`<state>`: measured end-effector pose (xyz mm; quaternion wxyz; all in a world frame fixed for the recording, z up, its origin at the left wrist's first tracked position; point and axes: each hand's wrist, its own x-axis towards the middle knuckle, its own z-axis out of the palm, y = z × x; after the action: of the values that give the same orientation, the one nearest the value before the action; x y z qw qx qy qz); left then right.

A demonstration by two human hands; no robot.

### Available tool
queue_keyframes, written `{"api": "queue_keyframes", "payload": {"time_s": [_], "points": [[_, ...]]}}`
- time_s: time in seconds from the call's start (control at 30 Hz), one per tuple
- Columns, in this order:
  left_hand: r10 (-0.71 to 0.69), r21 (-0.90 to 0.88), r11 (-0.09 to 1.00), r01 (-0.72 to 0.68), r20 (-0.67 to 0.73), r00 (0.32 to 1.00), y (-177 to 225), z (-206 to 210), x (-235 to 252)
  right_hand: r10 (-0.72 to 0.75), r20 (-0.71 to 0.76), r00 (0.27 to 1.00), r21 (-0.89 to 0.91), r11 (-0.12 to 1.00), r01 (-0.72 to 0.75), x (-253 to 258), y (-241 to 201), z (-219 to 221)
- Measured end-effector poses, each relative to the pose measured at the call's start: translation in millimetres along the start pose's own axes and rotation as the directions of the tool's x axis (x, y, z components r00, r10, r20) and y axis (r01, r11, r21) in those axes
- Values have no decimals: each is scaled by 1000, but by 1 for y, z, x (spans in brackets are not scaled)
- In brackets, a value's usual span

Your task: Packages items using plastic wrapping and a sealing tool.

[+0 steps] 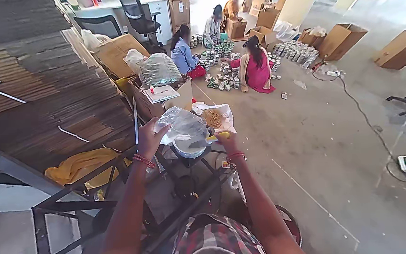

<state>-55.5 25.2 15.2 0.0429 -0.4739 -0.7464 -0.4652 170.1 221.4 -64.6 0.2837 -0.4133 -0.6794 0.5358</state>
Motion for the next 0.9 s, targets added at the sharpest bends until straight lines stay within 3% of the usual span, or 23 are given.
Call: {"api": "queue_keyframes", "payload": {"time_s": [0.13, 0.3, 0.47, 0.63, 0.77, 0.9], "points": [[8, 43, 999, -10, 40, 999, -1, 0, 1, 3, -79, 997, -69, 998, -8, 3, -10, 9], [4, 97, 995, -11, 69, 998, -1, 0, 8, 12, 90, 996, 21, 1000, -14, 2, -11, 9], [30, 110, 993, -40, 90, 995, 5, -3, 15, 47, -20, 999, 4, 999, -47, 11, -13, 2], [35, 89, 995, -44, 105, 994, 1, 0, 22, 35, 16, 999, -43, 998, -34, 5, -23, 0], [40, 85, 995, -49, 107, 993, -1, 3, 23, -22, -88, 996, -103, 995, 12, 9, -13, 6], [69, 76, 994, -75, 86, 994, -3, 7, 23, 27, -24, 999, -51, 998, -28, 7, -14, 12]]}}
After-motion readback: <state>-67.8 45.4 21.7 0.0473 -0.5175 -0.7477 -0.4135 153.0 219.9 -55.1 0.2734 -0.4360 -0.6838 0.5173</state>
